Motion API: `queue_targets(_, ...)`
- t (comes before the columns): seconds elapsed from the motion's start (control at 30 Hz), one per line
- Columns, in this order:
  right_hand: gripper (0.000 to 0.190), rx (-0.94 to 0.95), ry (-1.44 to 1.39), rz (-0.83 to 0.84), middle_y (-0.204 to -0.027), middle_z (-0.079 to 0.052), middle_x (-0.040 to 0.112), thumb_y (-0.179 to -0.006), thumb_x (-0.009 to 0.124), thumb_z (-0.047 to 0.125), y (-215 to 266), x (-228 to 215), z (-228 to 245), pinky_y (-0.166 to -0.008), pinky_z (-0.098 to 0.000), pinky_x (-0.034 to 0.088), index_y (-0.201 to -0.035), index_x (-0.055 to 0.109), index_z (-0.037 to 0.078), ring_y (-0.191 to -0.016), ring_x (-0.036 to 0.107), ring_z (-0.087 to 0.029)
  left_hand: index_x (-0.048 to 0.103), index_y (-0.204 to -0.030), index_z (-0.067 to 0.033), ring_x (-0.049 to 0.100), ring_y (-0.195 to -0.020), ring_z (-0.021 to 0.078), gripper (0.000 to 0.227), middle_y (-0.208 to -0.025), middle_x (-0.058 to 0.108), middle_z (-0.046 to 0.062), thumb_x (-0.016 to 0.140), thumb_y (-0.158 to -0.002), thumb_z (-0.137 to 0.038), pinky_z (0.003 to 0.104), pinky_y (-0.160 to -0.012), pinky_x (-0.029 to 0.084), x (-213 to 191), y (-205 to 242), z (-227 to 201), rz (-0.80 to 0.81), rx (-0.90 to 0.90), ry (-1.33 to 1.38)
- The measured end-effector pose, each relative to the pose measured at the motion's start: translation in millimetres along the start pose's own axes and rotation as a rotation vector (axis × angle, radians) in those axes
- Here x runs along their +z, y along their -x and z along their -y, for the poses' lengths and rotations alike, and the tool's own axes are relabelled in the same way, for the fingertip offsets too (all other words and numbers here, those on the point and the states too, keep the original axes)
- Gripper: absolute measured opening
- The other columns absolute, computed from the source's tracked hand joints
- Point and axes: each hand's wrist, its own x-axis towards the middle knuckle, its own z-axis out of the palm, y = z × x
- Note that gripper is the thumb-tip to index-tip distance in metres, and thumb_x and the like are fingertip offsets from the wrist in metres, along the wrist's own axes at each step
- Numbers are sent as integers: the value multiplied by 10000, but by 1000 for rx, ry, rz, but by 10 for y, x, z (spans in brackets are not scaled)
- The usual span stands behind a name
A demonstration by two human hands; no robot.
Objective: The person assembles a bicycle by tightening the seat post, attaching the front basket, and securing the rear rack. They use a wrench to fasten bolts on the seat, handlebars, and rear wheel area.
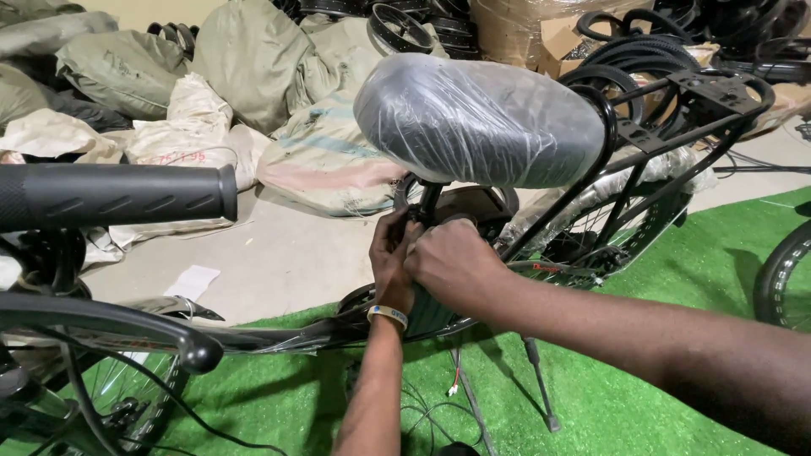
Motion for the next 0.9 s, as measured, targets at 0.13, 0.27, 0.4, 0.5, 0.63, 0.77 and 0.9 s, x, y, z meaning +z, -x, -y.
queue_targets(0.13,99,-22,-143,-9,-525,-76,627,-648,626,221,37,-285,-291,-431,-410,470,-647,702,157,-514,644,-292,621,-1146,-38,613,-986,180,231,-1022,676,135,616,-919,1,378,-858,500,-32,-30,36,-7,-6,39)
queue_targets(0.27,216,136,-298,100,-568,-61,636,-671,545,270,160,-393,-389,-484,-451,531,-775,697,155,-575,666,-301,634,-1108,-41,601,-989,183,209,-1010,667,116,605,-909,16,365,-866,499,-54,-115,174,-38,-16,32)
queue_targets(0.4,259,164,-269,-34,-607,-36,634,-587,550,253,244,-366,-357,-494,-450,535,-789,699,186,-583,663,-309,642,-1079,-42,619,-975,200,182,-1002,671,125,610,-907,8,357,-848,511,-31,-97,164,-62,-9,77)
queue_targets(0.5,222,188,-289,-73,-628,-3,689,-672,523,228,266,-341,-340,-581,-351,538,-799,705,214,-631,694,-250,641,-1079,-32,620,-979,192,173,-1016,683,134,620,-910,-7,344,-854,511,-9,-110,158,-54,13,93)
queue_targets(0.63,160,128,-362,-184,-552,29,647,-718,537,342,337,212,-360,-621,-352,537,-679,653,239,-614,680,-273,634,-1079,-24,621,-969,202,158,-1006,676,137,616,-922,-10,352,-858,518,-106,-168,292,-62,-11,168)
queue_targets(0.77,265,256,-397,-261,-393,22,499,-804,529,355,351,324,-282,-482,-317,434,-582,576,218,-412,572,-200,632,-1083,-37,610,-1011,194,156,-1039,669,119,620,-927,-38,341,-882,516,-110,-156,295,-38,-5,129)
queue_targets(0.9,449,360,-617,-508,-363,-55,474,-896,601,449,304,-43,-145,-445,-316,405,-571,558,142,-363,543,-242,632,-1087,-61,592,-1039,171,148,-1059,670,95,618,-940,-62,334,-907,498,-62,-136,269,-29,-8,125)
